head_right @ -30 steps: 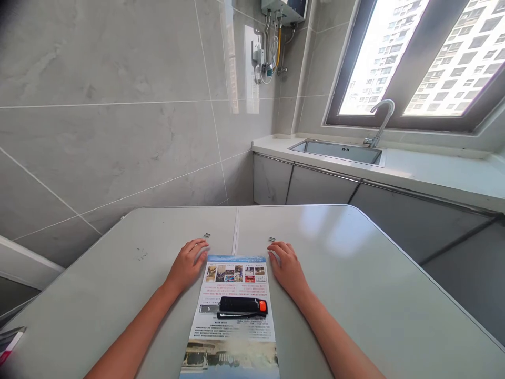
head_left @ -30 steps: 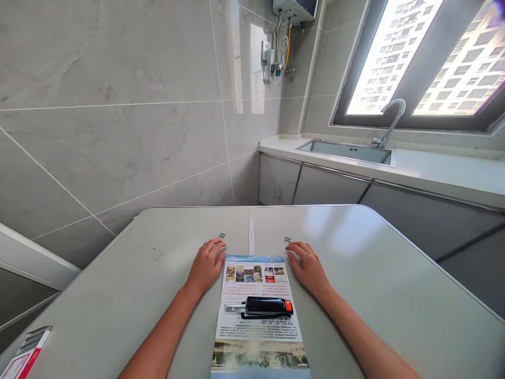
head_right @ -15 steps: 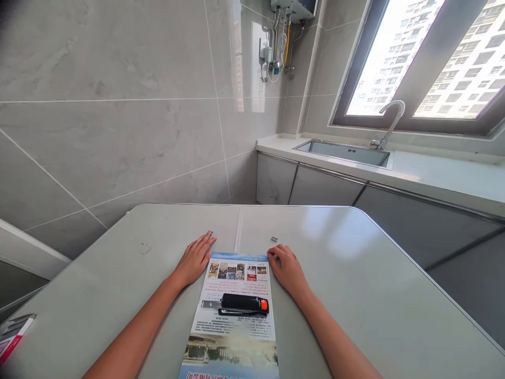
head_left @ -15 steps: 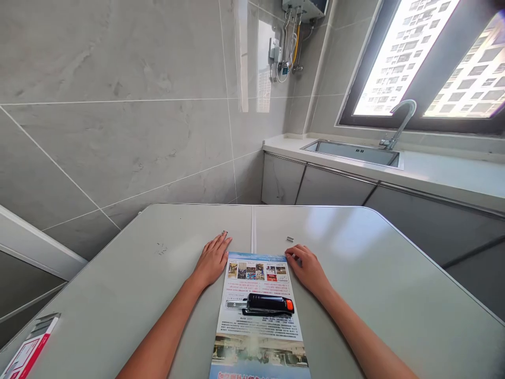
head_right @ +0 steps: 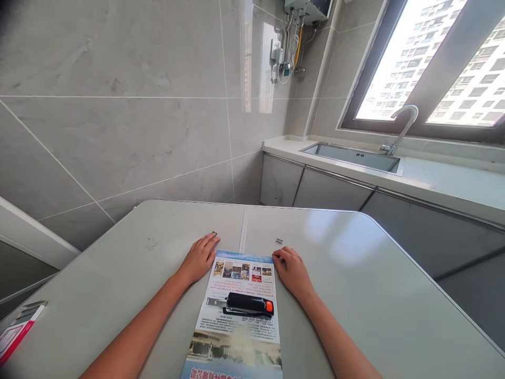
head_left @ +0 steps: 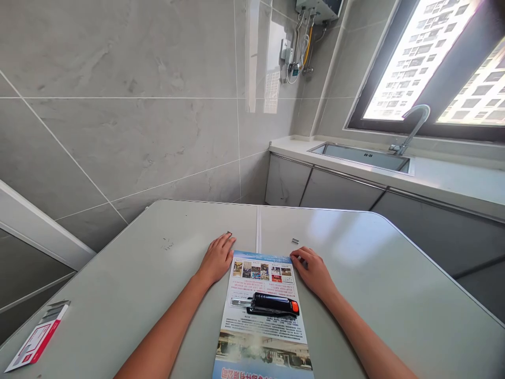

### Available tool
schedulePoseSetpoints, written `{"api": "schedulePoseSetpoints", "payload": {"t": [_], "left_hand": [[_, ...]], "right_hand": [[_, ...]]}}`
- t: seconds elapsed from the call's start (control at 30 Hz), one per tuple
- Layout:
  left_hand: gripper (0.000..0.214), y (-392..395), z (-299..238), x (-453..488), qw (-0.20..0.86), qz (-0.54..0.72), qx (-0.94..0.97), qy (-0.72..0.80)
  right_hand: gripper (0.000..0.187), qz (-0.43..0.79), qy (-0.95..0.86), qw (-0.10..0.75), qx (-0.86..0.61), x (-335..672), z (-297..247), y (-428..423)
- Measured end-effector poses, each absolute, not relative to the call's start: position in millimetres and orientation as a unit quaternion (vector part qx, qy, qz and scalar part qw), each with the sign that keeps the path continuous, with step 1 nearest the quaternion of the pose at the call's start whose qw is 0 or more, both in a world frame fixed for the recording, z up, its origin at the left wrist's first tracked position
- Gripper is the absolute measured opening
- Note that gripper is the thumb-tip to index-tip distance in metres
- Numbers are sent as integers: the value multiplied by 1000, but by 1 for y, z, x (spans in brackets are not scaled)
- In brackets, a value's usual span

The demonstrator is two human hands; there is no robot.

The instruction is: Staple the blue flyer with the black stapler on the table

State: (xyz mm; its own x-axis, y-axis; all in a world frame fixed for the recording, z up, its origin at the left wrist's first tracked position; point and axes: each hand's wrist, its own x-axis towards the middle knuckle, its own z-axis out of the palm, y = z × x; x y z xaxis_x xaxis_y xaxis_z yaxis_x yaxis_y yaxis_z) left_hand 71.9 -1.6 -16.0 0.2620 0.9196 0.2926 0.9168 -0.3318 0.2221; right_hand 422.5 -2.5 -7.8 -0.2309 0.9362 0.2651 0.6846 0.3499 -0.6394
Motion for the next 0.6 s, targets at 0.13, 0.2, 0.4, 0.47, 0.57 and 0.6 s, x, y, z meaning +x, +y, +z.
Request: {"api": "schedulePoseSetpoints", "payload": {"t": [0.13, 0.2, 0.4, 0.47, 0.57, 0.6], "left_hand": [[48, -1, -14, 70, 1, 209, 777, 594], [48, -1, -14, 69, -2, 216, 772, 597], [30, -3, -9, 70, -8, 255, 751, 609], [26, -4, -8, 71, -15, 258, 745, 615], [23, -3, -9, 70, -28, 267, 742, 614], [22, -3, -10, 70, -32, 271, 741, 614]], "right_hand": [[32, 205, -760, 319, -528, 423, -8, -3], [32, 206, -759, 327, -524, 423, -8, -3], [36, 237, -758, 397, -460, 419, 5, -16], [41, 309, -790, 383, -366, 417, 12, -25], [59, 391, -832, 307, -247, 412, 16, -36], [71, 398, -844, 279, -228, 409, 16, -39]]}}
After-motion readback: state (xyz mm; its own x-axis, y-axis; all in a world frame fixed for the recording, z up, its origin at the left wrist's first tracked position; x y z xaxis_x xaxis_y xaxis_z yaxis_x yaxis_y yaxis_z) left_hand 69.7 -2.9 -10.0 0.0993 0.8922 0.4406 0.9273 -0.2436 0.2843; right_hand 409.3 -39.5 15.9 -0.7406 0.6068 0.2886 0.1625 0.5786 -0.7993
